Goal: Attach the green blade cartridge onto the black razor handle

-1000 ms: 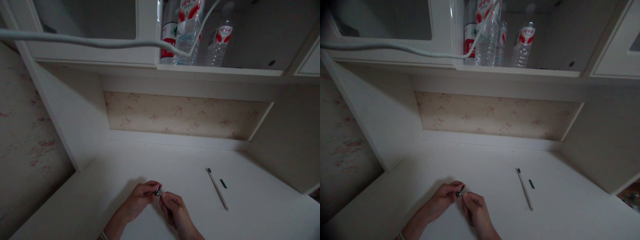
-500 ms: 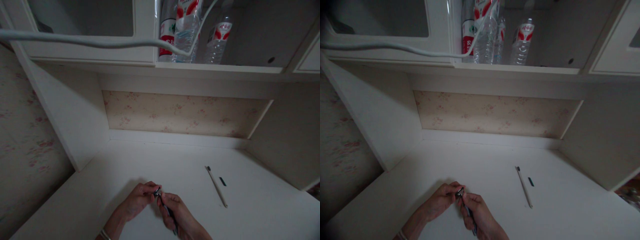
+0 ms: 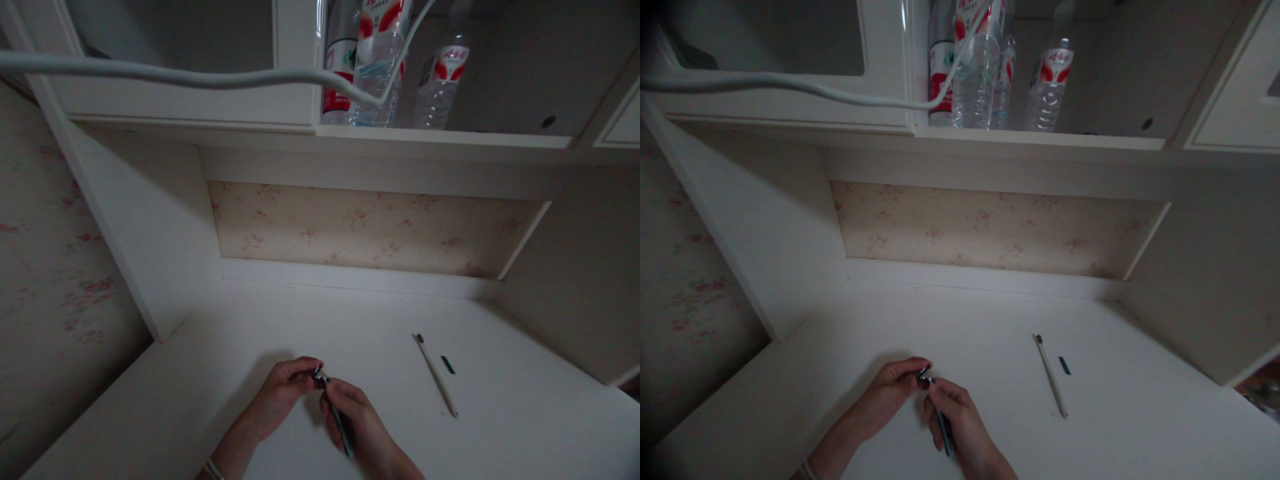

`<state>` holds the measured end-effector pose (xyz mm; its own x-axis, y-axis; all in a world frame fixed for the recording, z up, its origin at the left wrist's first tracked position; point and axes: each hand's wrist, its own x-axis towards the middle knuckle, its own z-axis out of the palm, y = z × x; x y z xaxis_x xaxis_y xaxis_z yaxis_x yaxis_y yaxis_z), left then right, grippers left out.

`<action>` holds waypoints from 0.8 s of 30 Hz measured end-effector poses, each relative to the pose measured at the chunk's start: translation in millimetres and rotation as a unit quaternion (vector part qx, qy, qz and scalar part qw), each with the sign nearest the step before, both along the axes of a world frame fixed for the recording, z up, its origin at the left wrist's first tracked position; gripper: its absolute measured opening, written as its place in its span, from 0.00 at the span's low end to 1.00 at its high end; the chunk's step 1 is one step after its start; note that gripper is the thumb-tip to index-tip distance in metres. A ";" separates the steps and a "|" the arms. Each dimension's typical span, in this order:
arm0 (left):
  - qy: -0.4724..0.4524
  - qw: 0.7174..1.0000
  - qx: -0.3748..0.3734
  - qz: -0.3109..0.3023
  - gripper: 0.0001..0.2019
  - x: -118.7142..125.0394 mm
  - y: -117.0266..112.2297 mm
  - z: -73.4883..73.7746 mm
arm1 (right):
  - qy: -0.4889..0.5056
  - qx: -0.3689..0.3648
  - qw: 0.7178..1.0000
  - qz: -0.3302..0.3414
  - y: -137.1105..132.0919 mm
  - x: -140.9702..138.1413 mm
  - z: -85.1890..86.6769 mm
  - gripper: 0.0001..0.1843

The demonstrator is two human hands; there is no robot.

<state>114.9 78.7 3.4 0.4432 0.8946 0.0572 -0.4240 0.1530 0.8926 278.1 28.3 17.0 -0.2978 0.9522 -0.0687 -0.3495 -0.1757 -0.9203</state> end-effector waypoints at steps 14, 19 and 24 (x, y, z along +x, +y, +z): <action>0.117 0.983 0.109 0.095 0.12 3.2 -0.8 8.1 | -0.003 0.013 0.998 -0.057 5.6 -7.1 -13.9 0.28; 0.177 0.962 0.180 0.102 0.11 5.2 -2.9 12.7 | 0.007 0.030 0.999 -0.032 4.9 -11.2 -16.3 0.28; 0.186 0.954 0.203 0.117 0.11 3.9 -3.6 12.3 | -0.010 0.028 0.999 -0.027 3.5 -13.3 -16.5 0.28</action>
<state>118.8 75.1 15.7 0.2905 0.9095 0.2973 -0.0465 -0.2969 0.9538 264.7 31.8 0.5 -0.2460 0.9691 -0.0206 -0.3386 -0.1058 -0.9350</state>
